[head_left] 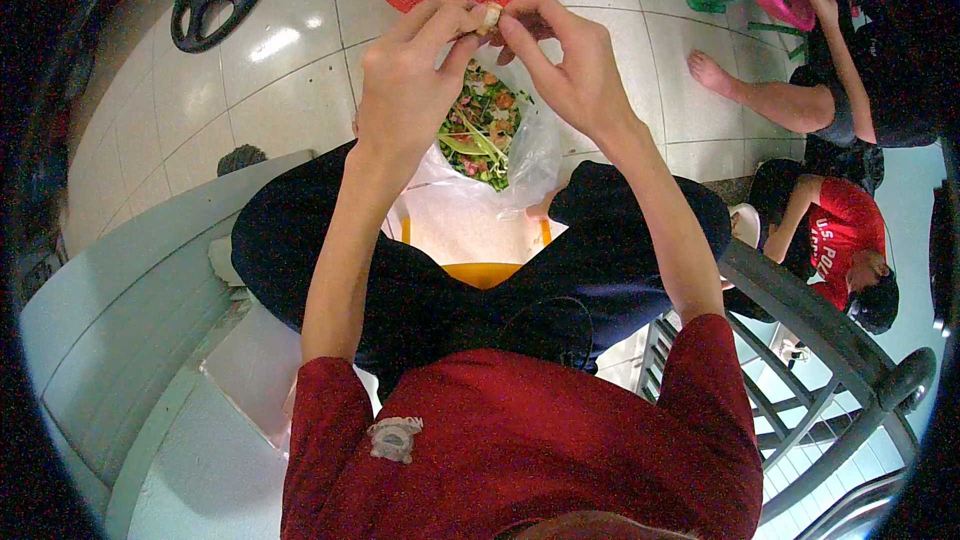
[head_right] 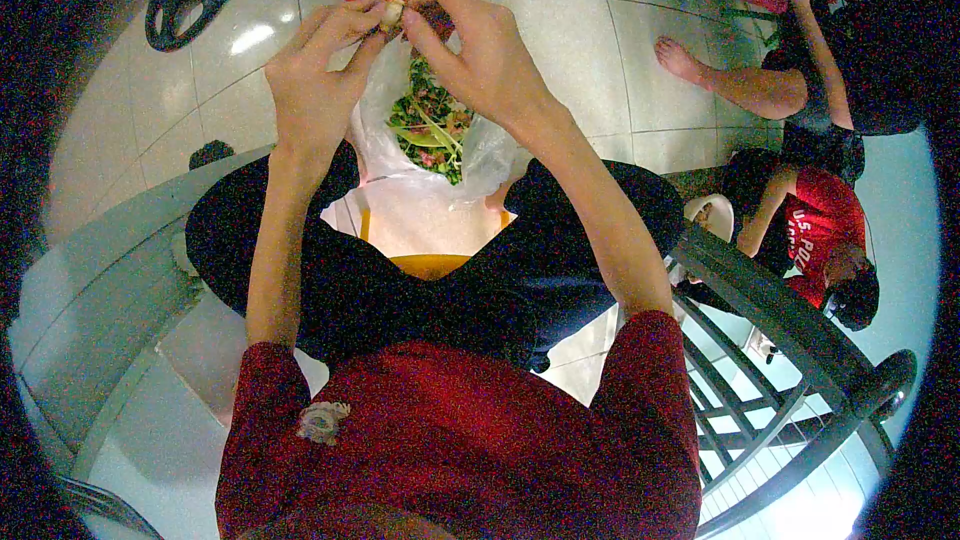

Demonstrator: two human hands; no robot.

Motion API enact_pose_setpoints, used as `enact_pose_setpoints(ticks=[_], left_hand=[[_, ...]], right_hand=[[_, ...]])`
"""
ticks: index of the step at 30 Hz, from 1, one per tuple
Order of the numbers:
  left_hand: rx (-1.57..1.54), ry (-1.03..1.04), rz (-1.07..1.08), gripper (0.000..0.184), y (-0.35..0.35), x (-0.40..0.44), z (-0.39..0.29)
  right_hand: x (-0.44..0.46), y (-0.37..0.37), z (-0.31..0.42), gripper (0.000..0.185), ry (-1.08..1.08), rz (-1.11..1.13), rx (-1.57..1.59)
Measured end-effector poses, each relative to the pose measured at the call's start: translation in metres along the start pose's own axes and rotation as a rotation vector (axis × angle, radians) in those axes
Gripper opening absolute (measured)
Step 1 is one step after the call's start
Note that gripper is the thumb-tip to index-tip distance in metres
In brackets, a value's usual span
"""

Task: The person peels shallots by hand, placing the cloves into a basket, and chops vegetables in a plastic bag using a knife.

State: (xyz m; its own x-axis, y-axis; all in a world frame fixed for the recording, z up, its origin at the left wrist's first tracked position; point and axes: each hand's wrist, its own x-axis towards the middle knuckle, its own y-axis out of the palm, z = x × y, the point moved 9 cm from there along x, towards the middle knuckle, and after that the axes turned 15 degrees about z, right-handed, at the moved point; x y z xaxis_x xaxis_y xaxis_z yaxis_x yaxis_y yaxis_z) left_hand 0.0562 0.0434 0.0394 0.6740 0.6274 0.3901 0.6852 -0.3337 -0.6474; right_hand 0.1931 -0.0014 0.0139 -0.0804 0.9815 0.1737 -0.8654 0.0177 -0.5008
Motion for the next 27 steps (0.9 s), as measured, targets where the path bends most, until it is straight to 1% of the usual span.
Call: enact_pose_setpoints(ticks=[6,8,9,11,12,14,20,23,27], left_hand=[[0.032,0.001,0.032,0.022,0.001,0.001,-0.003],[-0.19,-0.038,0.03,0.022,0.0,0.002,0.001],[-0.19,-0.038,0.03,0.022,0.001,0.002,0.001],[-0.409,-0.166,0.035,0.021,0.008,-0.001,0.019],[-0.408,-0.166,0.035,0.021,0.008,0.0,0.018],[-0.495,-0.189,0.023,0.018,0.007,0.001,0.019],[-0.678,-0.178,0.04,0.021,0.011,0.002,0.029],[-0.702,-0.174,0.084,0.023,0.014,0.002,0.028],[-0.712,-0.164,0.067,0.023,0.014,0.002,0.027]], right_hand=[[0.001,-0.001,0.001,0.015,0.016,0.016,-0.037],[-0.001,-0.004,-0.001,0.015,-0.003,-0.018,-0.039],[-0.001,-0.004,0.0,0.015,-0.004,-0.018,-0.039],[-0.001,-0.007,0.001,0.015,-0.019,-0.039,0.018],[-0.001,-0.007,0.001,0.015,-0.02,-0.038,0.018],[-0.002,-0.007,-0.003,0.015,-0.005,-0.058,0.14],[-0.001,-0.007,-0.004,0.018,0.0,-0.054,0.271],[-0.001,-0.007,0.0,0.019,-0.011,-0.049,0.211],[-0.001,-0.007,0.005,0.019,-0.026,-0.056,0.134]])
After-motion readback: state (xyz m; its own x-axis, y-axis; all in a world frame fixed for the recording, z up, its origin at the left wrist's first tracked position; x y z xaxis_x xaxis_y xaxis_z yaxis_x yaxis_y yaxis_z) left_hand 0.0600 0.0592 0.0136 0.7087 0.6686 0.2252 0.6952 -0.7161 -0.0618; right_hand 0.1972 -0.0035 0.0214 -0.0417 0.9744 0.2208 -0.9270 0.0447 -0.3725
